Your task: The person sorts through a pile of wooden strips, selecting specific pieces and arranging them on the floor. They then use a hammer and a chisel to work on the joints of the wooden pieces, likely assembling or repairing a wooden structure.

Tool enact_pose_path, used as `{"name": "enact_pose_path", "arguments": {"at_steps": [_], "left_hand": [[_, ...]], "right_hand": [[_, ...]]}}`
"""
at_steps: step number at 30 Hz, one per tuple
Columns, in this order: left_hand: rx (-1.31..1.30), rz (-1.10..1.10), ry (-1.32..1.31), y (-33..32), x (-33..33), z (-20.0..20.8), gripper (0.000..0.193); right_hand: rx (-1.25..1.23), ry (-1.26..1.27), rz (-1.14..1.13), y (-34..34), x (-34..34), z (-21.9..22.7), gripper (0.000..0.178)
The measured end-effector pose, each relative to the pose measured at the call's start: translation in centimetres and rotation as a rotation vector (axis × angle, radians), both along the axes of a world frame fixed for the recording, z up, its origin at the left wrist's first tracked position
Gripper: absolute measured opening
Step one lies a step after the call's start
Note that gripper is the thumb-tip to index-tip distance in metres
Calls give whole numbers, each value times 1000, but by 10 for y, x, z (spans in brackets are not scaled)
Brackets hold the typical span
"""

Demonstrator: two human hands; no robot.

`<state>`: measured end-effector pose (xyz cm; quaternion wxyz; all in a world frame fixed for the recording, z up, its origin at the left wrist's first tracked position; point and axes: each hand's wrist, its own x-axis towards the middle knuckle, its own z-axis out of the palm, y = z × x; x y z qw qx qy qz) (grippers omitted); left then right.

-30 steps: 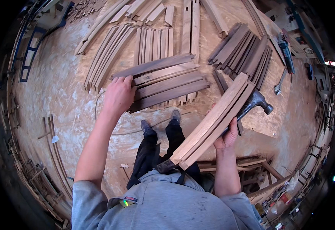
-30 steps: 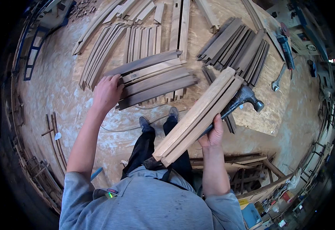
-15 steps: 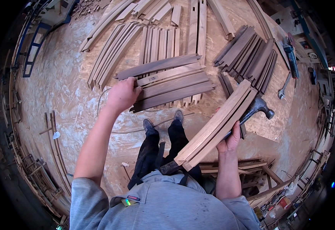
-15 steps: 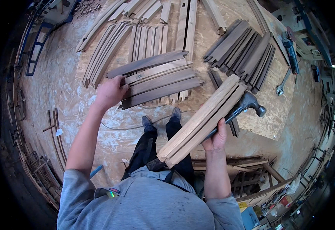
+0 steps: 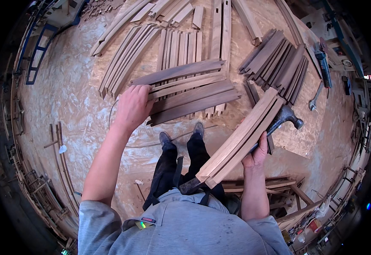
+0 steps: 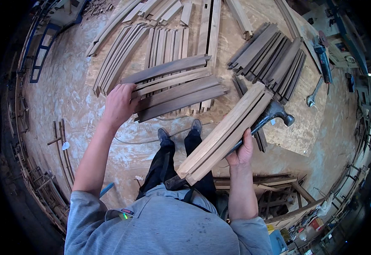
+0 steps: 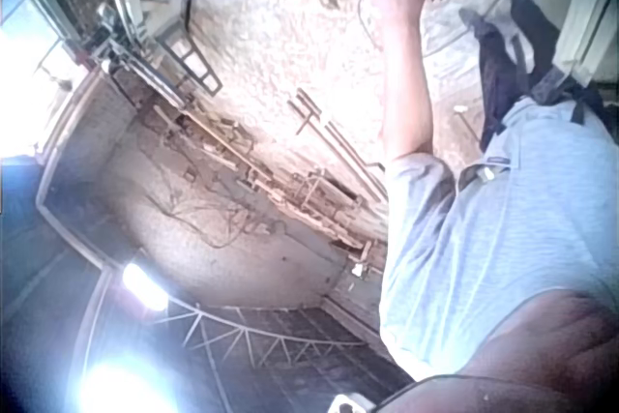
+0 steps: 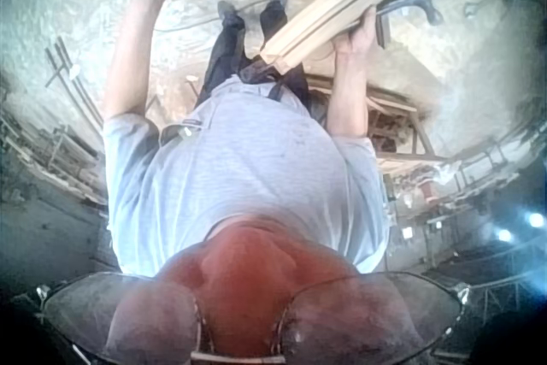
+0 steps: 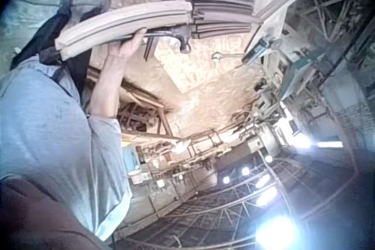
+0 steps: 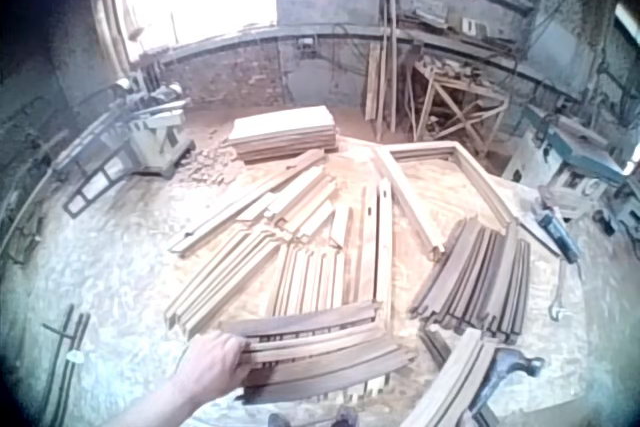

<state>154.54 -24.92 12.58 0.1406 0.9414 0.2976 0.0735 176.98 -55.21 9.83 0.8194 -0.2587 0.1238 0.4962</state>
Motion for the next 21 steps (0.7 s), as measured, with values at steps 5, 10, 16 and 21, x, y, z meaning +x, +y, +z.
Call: {"name": "enact_pose_path", "arguments": {"at_steps": [5, 10, 16, 21], "left_hand": [[-45, 59, -53, -5, -13, -4, 34], [-196, 192, 45, -14, -13, 9, 36], [-288, 224, -157, 1, -18, 1, 37], [-383, 311, -236, 18, -17, 5, 37]], "right_hand": [[-29, 49, -40, -1, -2, -3, 63], [13, 51, -36, 1, -3, -1, 63], [-26, 26, -34, -2, -6, 1, 65], [-31, -34, -38, -9, -5, 2, 69]]}}
